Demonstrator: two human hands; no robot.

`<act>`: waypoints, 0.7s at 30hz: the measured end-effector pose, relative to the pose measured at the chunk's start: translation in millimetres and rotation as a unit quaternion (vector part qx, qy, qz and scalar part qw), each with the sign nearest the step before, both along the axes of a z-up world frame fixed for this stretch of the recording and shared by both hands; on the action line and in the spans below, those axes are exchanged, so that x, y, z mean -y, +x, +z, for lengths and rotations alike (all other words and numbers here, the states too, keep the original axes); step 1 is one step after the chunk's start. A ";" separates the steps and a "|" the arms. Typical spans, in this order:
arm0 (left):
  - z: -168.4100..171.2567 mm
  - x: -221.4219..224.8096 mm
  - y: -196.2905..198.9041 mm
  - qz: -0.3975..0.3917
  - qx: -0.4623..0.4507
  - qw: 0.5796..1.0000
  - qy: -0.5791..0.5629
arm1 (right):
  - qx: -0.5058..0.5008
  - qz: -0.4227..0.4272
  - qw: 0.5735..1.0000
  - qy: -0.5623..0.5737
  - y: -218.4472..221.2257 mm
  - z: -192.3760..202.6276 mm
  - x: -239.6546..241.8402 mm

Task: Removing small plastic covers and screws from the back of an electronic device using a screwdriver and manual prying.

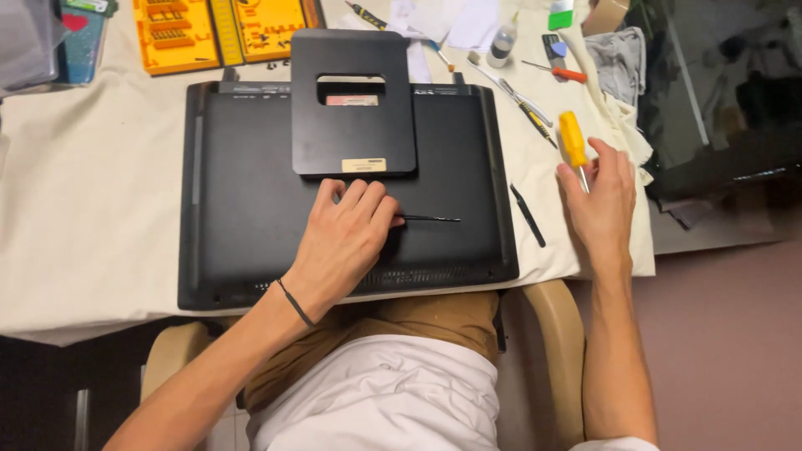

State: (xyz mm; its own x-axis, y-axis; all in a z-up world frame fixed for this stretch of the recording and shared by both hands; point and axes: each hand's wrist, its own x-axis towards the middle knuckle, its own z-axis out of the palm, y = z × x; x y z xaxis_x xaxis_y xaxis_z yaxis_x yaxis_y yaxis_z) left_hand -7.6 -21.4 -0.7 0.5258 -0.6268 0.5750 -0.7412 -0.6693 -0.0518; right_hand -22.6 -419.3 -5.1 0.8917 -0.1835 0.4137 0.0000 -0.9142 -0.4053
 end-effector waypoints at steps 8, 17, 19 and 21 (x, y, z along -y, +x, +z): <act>31.9 66.4 16.2 -0.098 0.033 0.993 -0.049 | -0.047 0.248 0.965 0.065 -37.8 78.8 -69.1; 38.4 57.7 15.0 -0.104 0.051 0.991 -0.064 | -0.119 0.141 0.980 -0.076 -29.5 41.6 -48.2; 31.4 38.2 19.4 -0.092 0.047 0.993 -0.062 | -0.113 0.065 0.985 -0.115 -21.1 21.7 -34.5; 22.1 15.6 23.6 -0.044 0.007 0.998 -0.036 | -0.152 0.020 0.985 -0.081 -14.7 12.3 -32.5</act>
